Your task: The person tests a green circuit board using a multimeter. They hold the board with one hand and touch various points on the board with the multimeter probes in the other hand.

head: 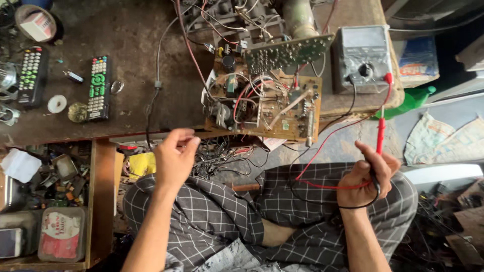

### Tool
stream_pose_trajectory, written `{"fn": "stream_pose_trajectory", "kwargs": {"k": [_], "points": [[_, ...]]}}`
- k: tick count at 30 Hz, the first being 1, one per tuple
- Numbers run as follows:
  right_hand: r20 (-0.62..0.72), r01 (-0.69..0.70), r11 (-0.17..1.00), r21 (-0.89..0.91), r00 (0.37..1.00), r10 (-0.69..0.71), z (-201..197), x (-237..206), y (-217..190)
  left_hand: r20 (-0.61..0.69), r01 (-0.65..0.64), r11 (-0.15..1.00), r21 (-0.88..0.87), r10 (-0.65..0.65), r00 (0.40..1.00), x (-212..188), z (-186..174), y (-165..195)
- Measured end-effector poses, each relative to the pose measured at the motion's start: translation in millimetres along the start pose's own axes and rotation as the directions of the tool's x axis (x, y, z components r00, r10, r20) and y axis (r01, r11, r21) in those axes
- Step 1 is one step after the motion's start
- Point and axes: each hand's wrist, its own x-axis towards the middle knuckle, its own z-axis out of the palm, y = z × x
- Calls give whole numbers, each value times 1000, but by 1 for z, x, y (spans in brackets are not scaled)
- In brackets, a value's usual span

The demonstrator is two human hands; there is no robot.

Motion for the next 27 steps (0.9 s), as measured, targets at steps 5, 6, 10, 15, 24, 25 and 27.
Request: {"fn": "stream_pose_trajectory", "kwargs": {"k": [5, 6, 10, 15, 24, 25, 27], "points": [[48, 178, 961, -212, 984, -172, -50, 51, 33, -40, -61, 997, 54, 63, 997, -15, 20, -10], [90, 150, 920, -361, 988, -125, -70, 67, 48, -52, -104, 992, 72, 108, 993, -15, 21, -10], [254, -179, 873, -454, 913, 320, -135, 124, 119, -135, -166, 984, 69, 174, 975, -12, 22, -11], [287, -241, 577, -781, 682, 673, -172, 120, 148, -209, -231, 962, 144, 258, 943, -6, 18, -14], [188, -235, 317, -919, 445, 876, -170, 27, 108, -243, -253, 941, 223, 305, 921, 3, 30, 12], [213, -249, 335, -909, 413, 885, -166, 16, 103, -242, -248, 940, 236, 304, 921, 2, 32, 15], [275, -304, 379, -874, 332, 902, -155, -4, 94, -235, -261, 932, 252, 320, 918, 0, 35, 22]]}}
